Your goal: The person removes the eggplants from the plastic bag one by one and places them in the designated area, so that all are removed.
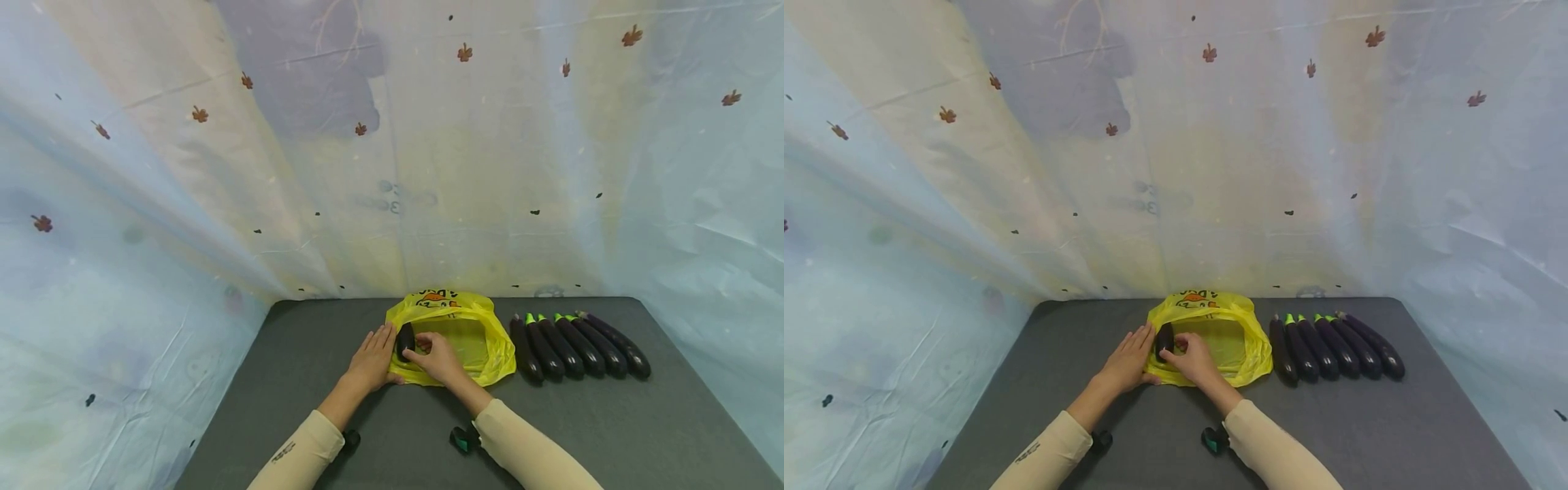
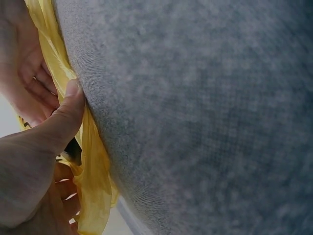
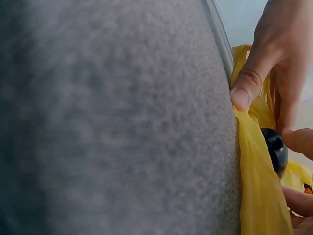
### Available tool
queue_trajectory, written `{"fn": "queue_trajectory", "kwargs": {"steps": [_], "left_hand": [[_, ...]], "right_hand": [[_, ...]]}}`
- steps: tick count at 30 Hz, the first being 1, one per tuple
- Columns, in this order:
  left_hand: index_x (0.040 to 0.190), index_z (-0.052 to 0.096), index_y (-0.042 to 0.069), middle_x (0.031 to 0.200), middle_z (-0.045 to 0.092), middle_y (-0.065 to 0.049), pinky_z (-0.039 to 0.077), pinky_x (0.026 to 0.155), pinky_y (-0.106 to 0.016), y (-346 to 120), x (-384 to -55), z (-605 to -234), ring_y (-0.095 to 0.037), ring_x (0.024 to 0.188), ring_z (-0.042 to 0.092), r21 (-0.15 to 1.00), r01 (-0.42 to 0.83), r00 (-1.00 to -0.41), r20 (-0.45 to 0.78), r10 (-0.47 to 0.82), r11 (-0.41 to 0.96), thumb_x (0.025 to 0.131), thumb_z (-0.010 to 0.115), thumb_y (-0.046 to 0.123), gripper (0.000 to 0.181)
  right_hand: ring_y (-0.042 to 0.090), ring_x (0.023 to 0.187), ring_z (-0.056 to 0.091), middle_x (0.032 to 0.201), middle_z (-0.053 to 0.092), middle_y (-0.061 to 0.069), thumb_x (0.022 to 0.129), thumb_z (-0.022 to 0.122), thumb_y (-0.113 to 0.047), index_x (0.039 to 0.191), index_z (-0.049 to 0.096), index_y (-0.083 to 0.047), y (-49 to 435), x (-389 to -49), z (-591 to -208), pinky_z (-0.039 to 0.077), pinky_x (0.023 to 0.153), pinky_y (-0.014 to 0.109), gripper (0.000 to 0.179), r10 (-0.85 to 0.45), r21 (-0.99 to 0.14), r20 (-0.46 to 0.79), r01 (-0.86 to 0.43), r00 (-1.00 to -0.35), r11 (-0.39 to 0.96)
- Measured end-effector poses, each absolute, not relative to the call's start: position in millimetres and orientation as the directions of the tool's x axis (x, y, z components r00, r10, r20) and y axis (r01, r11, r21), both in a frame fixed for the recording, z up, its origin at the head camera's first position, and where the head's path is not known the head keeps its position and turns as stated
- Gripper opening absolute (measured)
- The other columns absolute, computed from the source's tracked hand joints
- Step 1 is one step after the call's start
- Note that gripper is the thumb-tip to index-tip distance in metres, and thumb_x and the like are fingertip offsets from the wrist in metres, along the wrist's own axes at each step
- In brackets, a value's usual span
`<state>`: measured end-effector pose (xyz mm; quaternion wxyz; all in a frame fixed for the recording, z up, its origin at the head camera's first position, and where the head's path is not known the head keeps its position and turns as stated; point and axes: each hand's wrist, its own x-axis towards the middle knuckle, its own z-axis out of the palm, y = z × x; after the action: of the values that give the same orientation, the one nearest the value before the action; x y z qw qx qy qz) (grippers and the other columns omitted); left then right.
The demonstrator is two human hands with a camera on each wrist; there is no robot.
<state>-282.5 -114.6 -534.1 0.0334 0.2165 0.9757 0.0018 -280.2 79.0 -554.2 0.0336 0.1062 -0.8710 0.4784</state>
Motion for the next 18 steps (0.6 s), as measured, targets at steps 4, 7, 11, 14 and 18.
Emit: {"fn": "queue_trajectory", "kwargs": {"steps": [4,7,11,14,18], "left_hand": [[0.172,0.021,0.003,0.179,0.019,-0.014,0.020,0.133,-0.049,-114.6,-282.3,-533.7,-0.031,0.164,0.022,0.015,0.422,-0.904,-0.068,0.422,0.906,0.087,0.081,0.061,0.118],[0.172,0.021,0.003,0.179,0.019,-0.014,0.021,0.133,-0.048,-114.9,-282.5,-534.4,-0.031,0.164,0.022,0.013,0.425,-0.903,-0.067,0.424,0.905,0.087,0.080,0.062,0.118],[0.172,0.021,0.003,0.179,0.018,-0.014,0.021,0.133,-0.048,-115.4,-281.9,-535.2,-0.030,0.164,0.022,0.014,0.427,-0.902,-0.064,0.427,0.904,0.087,0.080,0.061,0.119],[0.171,0.021,0.003,0.179,0.018,-0.015,0.021,0.133,-0.048,-115.8,-280.2,-534.6,-0.031,0.164,0.022,0.017,0.428,-0.902,-0.060,0.428,0.904,0.087,0.080,0.061,0.119],[0.171,0.022,0.002,0.178,0.020,-0.016,0.022,0.133,-0.049,-115.6,-279.5,-533.9,-0.031,0.164,0.024,0.019,0.431,-0.901,-0.049,0.431,0.902,0.087,0.081,0.061,0.118]], "right_hand": [[0.035,0.109,0.071,0.123,0.071,0.020,0.097,0.084,-0.033,0.133,0.069,0.007,77.8,-282.0,-553.9,0.059,0.097,0.053,0.056,-0.155,-0.823,0.147,-0.208,-0.977,0.530],[0.034,0.108,0.070,0.123,0.070,0.020,0.096,0.084,-0.035,0.133,0.069,0.008,76.3,-283.6,-554.9,0.059,0.097,0.053,0.059,-0.152,-0.820,0.138,-0.200,-0.979,0.537],[0.030,0.102,0.067,0.116,0.069,0.018,0.094,0.086,-0.038,0.132,0.070,0.007,73.4,-285.2,-555.2,0.059,0.093,0.052,0.061,-0.148,-0.806,0.137,-0.197,-0.979,0.558],[0.025,0.096,0.062,0.111,0.067,0.015,0.092,0.087,-0.039,0.129,0.072,0.007,71.3,-286.1,-554.9,0.057,0.087,0.048,0.061,-0.149,-0.791,0.139,-0.201,-0.979,0.577],[0.021,0.092,0.058,0.107,0.065,0.013,0.091,0.089,-0.040,0.126,0.073,0.005,69.5,-286.2,-555.5,0.054,0.084,0.046,0.059,-0.139,-0.784,0.133,-0.190,-0.981,0.591]]}}
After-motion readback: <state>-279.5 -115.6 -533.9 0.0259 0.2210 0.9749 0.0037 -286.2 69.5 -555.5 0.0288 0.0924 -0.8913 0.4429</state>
